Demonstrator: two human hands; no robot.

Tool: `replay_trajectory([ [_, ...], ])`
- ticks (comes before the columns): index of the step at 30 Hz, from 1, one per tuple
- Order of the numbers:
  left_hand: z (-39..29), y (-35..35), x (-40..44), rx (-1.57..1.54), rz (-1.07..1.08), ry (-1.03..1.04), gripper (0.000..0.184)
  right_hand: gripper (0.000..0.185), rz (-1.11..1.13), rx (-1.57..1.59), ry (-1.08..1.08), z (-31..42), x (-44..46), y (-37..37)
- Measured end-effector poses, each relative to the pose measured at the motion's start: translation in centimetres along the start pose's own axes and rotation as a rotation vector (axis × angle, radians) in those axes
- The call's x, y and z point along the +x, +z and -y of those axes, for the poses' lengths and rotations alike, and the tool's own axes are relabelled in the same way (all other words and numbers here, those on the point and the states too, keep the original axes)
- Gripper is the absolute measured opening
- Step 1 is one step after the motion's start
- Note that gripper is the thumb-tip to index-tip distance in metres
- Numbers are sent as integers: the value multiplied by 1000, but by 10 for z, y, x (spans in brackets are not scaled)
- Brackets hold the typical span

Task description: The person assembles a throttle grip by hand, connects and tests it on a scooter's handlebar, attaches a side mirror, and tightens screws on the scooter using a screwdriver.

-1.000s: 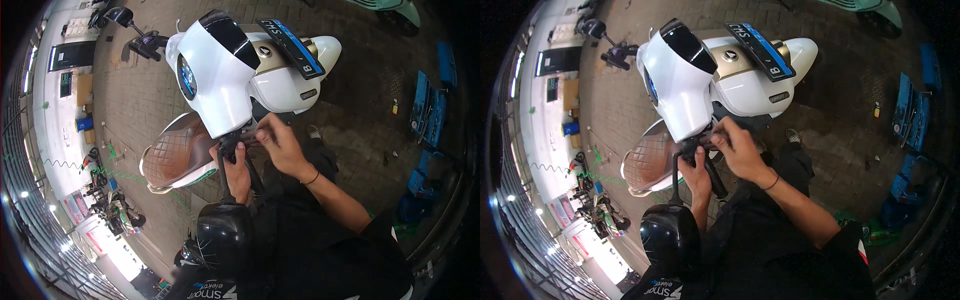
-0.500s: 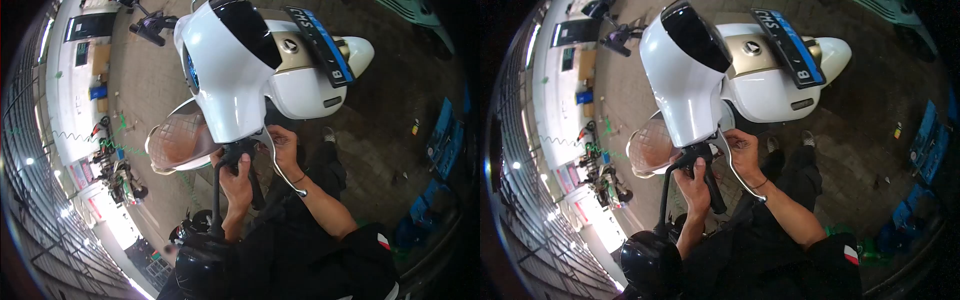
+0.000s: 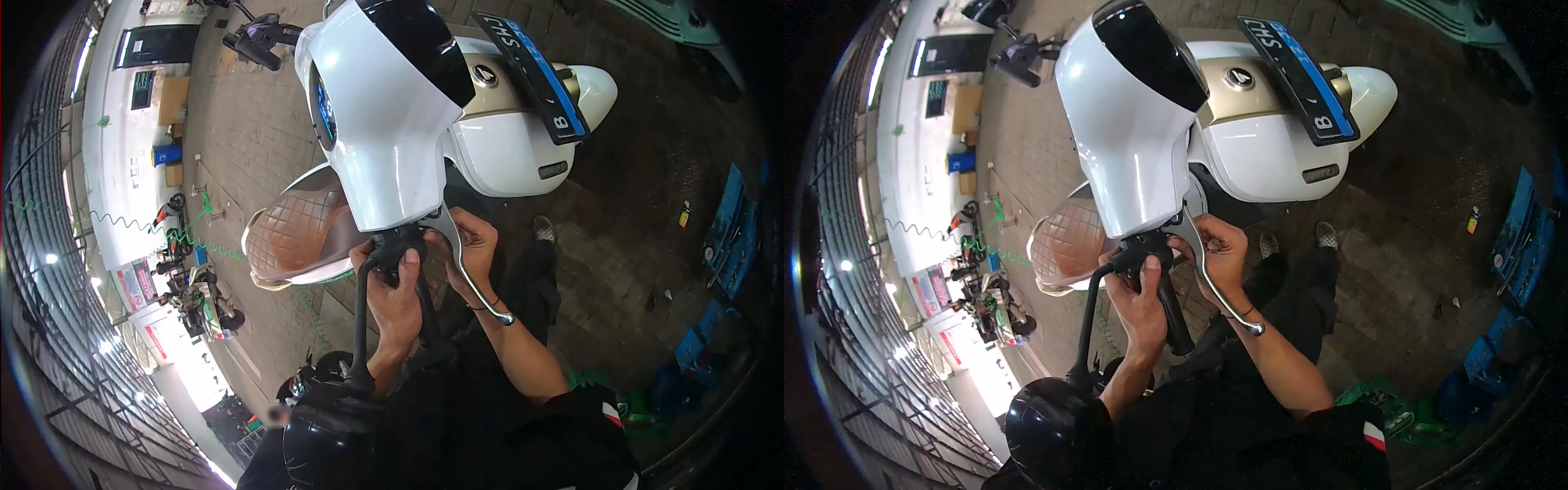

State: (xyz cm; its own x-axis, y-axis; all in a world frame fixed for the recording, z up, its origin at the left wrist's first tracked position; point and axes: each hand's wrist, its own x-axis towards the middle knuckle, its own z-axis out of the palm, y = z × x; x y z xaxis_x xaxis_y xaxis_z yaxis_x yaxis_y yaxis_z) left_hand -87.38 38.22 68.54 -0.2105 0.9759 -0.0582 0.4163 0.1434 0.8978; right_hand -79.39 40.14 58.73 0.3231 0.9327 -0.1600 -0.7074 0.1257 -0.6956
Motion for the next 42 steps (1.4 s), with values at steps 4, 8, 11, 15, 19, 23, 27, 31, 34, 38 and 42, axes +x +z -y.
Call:
replay_trajectory([
  [4,0,-1,1,-9,6,-34,36,18,-11,-2,60,6,1,6],
  [8,-3,0,0,-27,7,-89,37,15,79,196,200,0,5,-2],
  [11,-15,5,-2,-120,1,-143,39,16,140,281,209,-1,4,-5],
  [15,-9,3,0,-89,-8,-91,39,13,116,409,332,2,4,-7],
  [19,-21,6,-1,-34,-18,-77,37,9,43,324,302,2,-2,-3],
  [23,-1,2,-1,-19,-36,-76,37,14,76,255,317,-2,1,-8],
  [27,-9,2,-2,-85,-15,-179,42,19,135,550,509,1,0,-12],
  [31,-6,3,4,-66,-24,-55,43,22,137,648,608,2,2,-5],
  [34,-7,3,1,-64,-28,-55,44,22,77,551,642,9,3,-6],
  [38,0,1,1,-88,-18,-112,45,19,58,493,695,8,2,-5],
  [42,-6,0,-1,-140,-3,-172,48,18,60,406,830,26,13,-4],
])
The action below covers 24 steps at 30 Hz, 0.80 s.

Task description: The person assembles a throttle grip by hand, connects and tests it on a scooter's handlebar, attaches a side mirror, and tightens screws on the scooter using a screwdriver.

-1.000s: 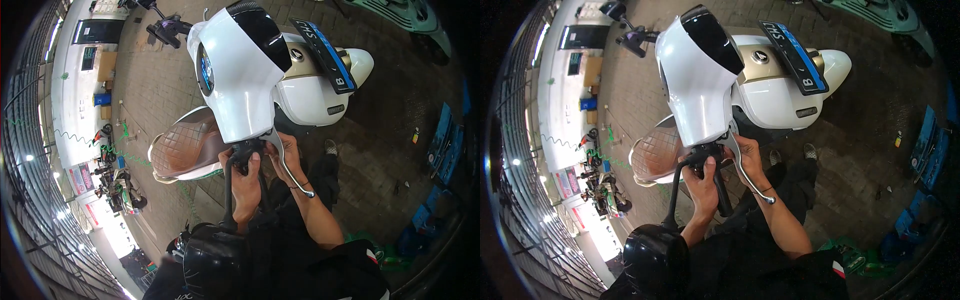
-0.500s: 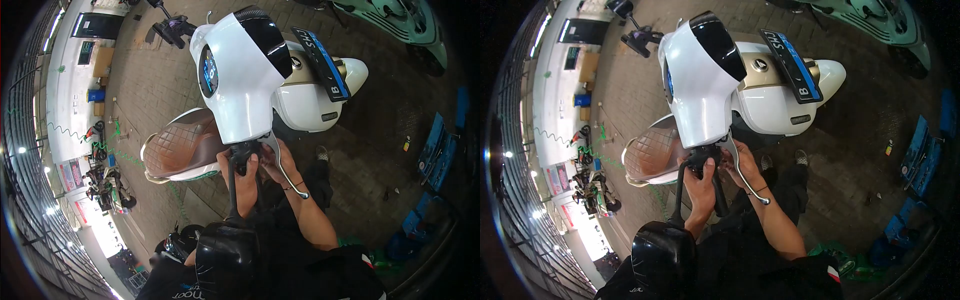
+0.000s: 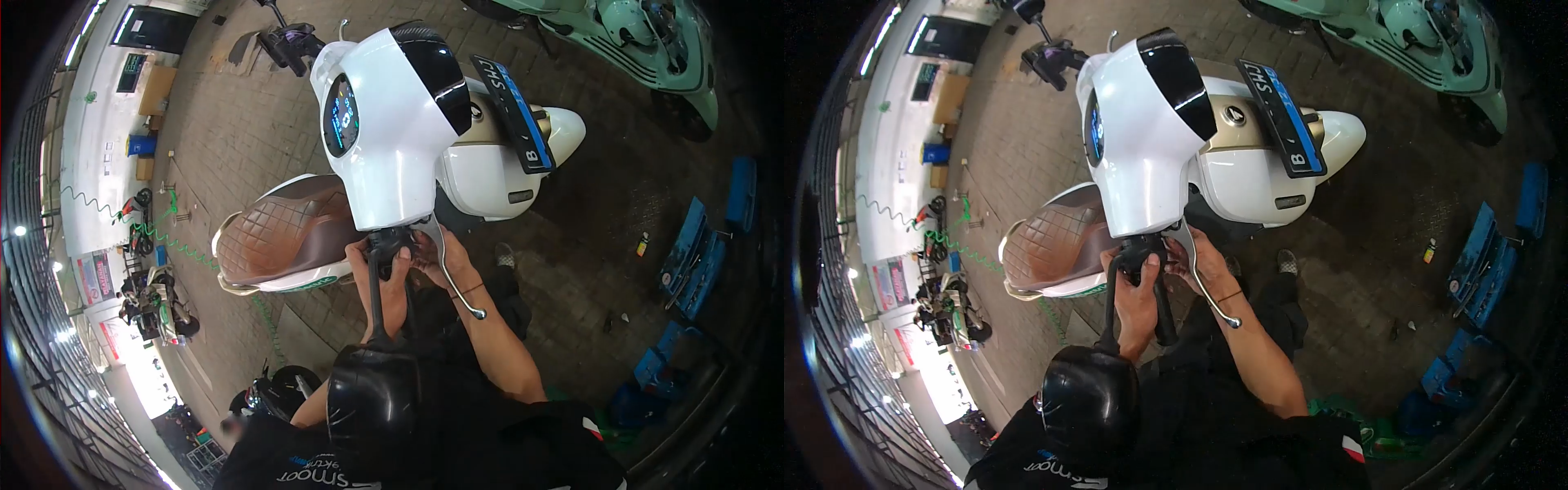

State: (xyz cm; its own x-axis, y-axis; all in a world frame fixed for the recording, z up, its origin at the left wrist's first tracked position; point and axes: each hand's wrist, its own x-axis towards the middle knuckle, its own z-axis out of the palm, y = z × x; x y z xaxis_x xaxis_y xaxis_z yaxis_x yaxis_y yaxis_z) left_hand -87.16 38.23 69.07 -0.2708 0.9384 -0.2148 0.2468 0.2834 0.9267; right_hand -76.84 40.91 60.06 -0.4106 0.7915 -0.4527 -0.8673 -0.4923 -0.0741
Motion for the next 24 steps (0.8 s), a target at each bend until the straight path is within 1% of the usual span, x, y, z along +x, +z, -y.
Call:
replay_trajectory([
  [2,2,-2,4,30,13,2,50,12,62,-46,-92,6,-3,8],
  [3,0,-2,6,19,12,13,50,12,70,-57,-100,8,-1,7],
  [5,-1,-2,6,83,25,114,50,7,-50,-266,10,8,-2,-12],
  [6,2,-4,4,66,20,114,50,7,-53,-283,10,9,-6,-20],
  [8,8,-2,8,26,29,96,44,11,-65,-524,-107,24,-11,-30],
  [9,-5,0,6,77,28,122,46,9,-76,-741,-205,33,-23,-29],
  [10,-4,0,6,50,16,124,46,9,-73,-770,-205,31,-30,-28],
  [12,7,2,8,95,10,111,49,12,31,-889,-118,21,-41,-30],
  [13,14,3,9,82,0,107,49,26,145,-893,-39,13,-38,-36],
  [14,23,3,11,106,-9,116,52,26,148,-901,-28,2,-34,-41],
  [16,27,1,11,144,-27,120,55,39,142,-547,-171,-20,-25,-26],
  [17,29,3,8,111,-5,66,59,51,324,-651,-156,-13,-20,-24],
  [18,30,4,5,82,21,8,63,51,326,-633,-145,-17,-15,-28],
  [19,34,4,4,205,-23,50,66,51,346,-490,-135,-23,-11,-30],
  [22,32,3,0,203,-34,50,66,49,312,-448,-103,-26,-12,-31],
  [23,29,2,-2,212,-35,34,66,48,321,-397,-68,-25,-16,-29],
  [24,24,1,-2,235,-11,-34,65,48,331,-348,-38,-25,-19,-28],
])
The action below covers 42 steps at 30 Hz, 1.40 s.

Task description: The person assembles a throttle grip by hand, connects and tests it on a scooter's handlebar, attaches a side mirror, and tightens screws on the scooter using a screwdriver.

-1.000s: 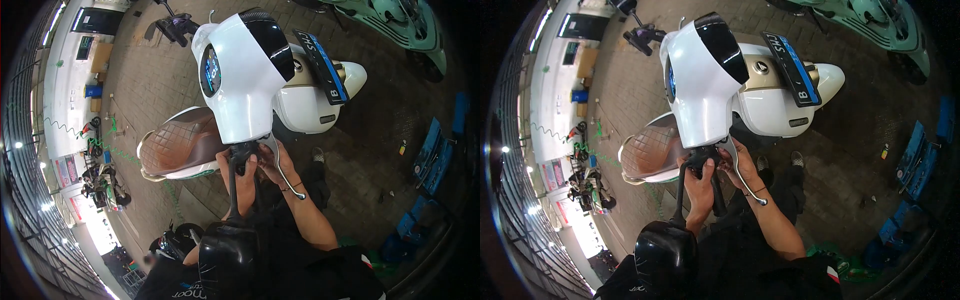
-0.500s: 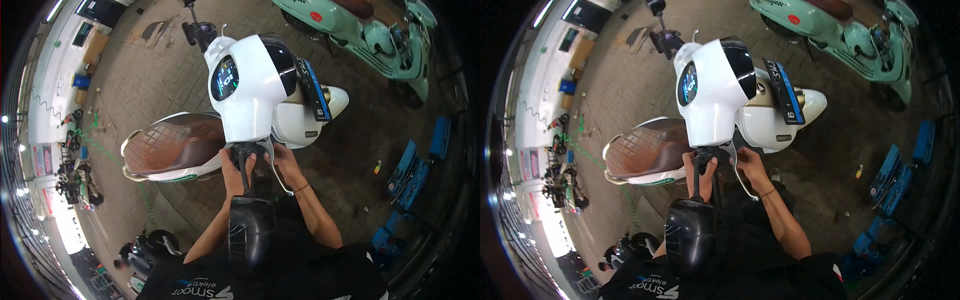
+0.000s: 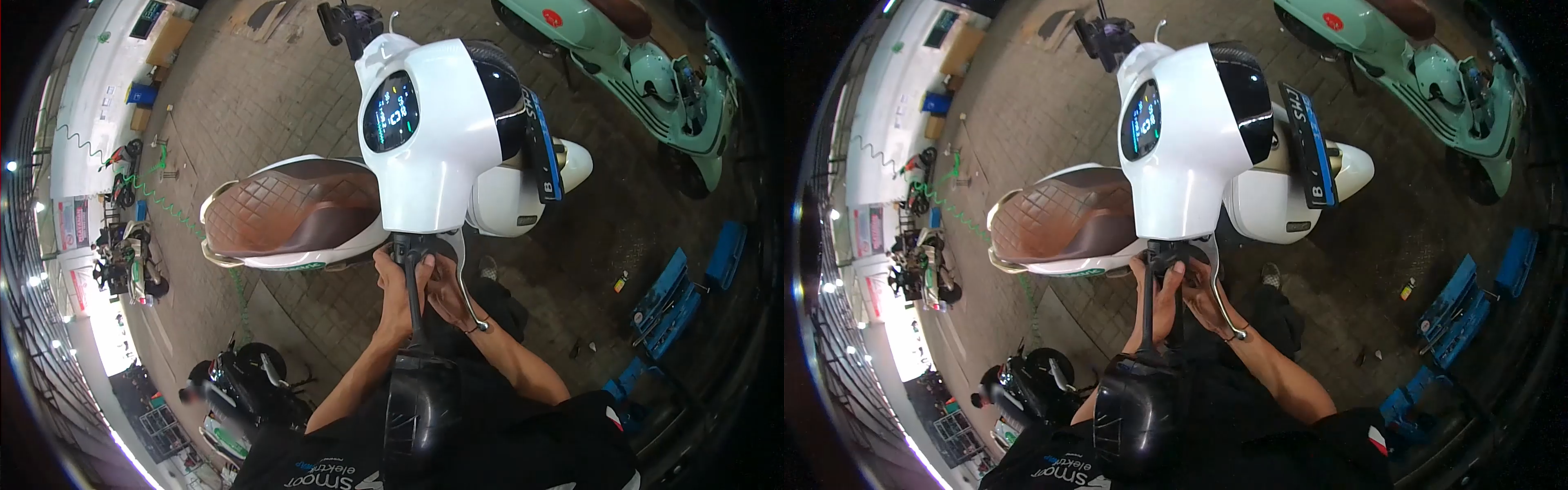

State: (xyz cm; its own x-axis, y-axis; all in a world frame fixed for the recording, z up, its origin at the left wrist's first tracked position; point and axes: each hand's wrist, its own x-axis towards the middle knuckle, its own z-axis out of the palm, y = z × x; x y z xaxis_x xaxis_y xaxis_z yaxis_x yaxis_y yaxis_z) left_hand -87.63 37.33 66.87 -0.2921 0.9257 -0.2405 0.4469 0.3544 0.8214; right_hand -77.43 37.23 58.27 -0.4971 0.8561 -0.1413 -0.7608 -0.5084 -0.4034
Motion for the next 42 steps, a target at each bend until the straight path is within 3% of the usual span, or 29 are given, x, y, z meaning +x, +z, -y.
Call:
replay_trajectory([
  [5,-12,-2,-5,112,-6,-53,61,51,17,107,-23,-4,-2,7],
  [7,-21,-4,-5,22,66,-109,69,50,28,160,-57,-2,-1,13],
  [13,-18,-6,-3,-105,102,-121,75,51,9,-10,-157,-12,5,9],
  [16,-19,-5,-3,-88,77,-129,79,50,-10,185,-154,-17,4,4],
  [19,-25,-5,-4,-119,79,-144,83,46,-9,171,-65,-9,4,3],
  [21,-25,-5,-3,-107,70,-131,84,39,-122,213,70,-2,2,9],
  [25,-27,-4,-4,-132,56,-110,83,33,-142,256,75,-6,2,-1],
  [29,-18,-3,-3,-54,22,-49,80,28,-102,19,162,9,-3,-15],
  [31,-29,-3,-4,-208,73,-115,76,28,-121,-93,149,23,-10,-14],
  [33,-22,-3,-4,-163,61,-95,74,32,-76,-466,134,31,-19,-21],
  [37,-24,-1,-5,-88,52,-71,71,35,-147,-432,141,42,-38,-43],
  [39,-28,1,-6,-125,35,-61,73,33,-332,-563,-3,65,-47,-39],
  [42,-41,6,-8,-158,-5,-20,76,30,-395,-591,-101,88,-49,-56],
])
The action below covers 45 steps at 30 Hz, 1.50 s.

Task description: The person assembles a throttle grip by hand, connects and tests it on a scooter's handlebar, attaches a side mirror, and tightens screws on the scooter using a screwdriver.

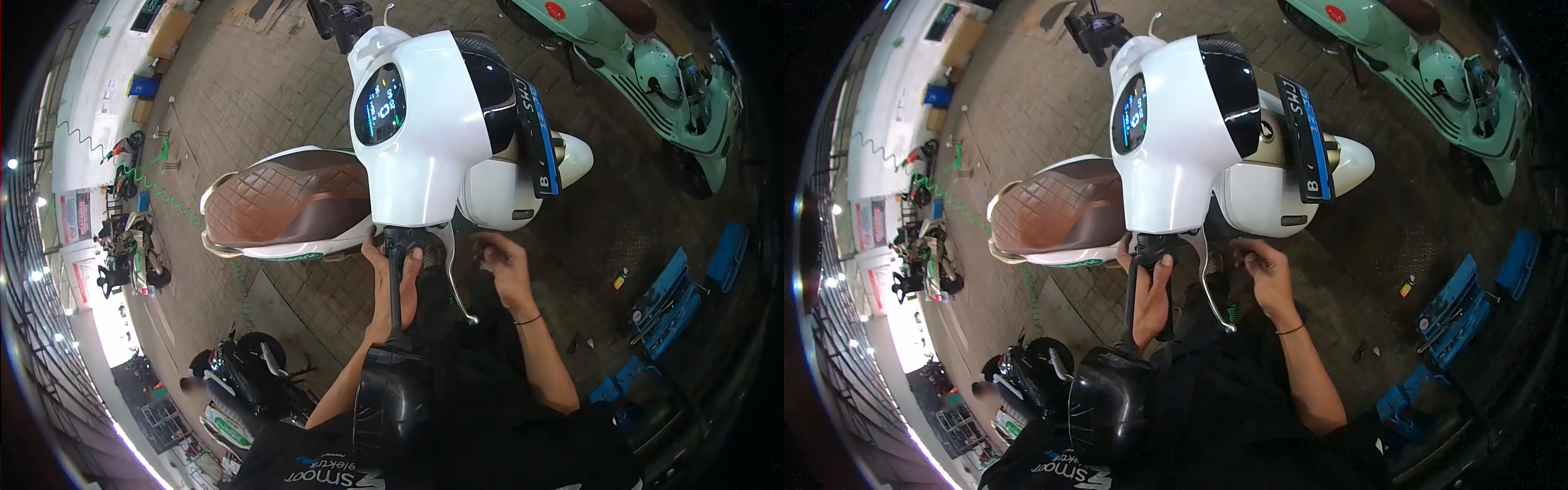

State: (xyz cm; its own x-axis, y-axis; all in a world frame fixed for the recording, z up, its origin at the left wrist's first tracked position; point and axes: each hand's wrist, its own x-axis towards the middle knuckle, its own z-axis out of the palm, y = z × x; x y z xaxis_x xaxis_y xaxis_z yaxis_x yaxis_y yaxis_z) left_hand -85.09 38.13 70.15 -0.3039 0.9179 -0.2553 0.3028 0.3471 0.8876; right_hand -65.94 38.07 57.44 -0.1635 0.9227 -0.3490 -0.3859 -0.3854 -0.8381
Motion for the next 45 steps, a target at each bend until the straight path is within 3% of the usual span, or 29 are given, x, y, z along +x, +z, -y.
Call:
replay_trajectory([
  [8,5,-4,1,178,67,42,66,24,-214,3,-206,88,-4,66],
  [17,17,-2,4,121,75,96,57,13,-363,-37,-219,74,-2,125],
  [19,16,-1,5,149,59,235,31,16,-409,-71,-207,79,-4,131],
  [22,16,-4,7,72,109,239,32,21,-512,-149,-258,89,-9,148],
  [23,14,-6,6,130,130,317,42,21,-505,-162,-265,87,-10,149],
  [24,15,-7,6,114,122,322,42,22,-509,-233,-262,84,-10,147],
  [27,28,-4,13,113,124,290,65,25,-523,-354,-274,82,-7,149],
  [30,26,-1,5,80,101,321,56,22,-534,-425,-301,80,-4,146],
  [32,26,0,5,40,83,355,55,23,-555,-315,-112,86,-3,150],
  [34,26,-1,5,113,62,404,56,21,-526,-319,-137,87,-1,148],
  [36,27,0,6,56,65,409,55,19,-496,-327,-155,89,-1,142],
  [38,27,0,5,5,59,408,53,15,-453,-269,-31,92,-2,137],
  [45,28,7,3,3,3,357,55,21,-382,-203,44,100,-6,127],
])
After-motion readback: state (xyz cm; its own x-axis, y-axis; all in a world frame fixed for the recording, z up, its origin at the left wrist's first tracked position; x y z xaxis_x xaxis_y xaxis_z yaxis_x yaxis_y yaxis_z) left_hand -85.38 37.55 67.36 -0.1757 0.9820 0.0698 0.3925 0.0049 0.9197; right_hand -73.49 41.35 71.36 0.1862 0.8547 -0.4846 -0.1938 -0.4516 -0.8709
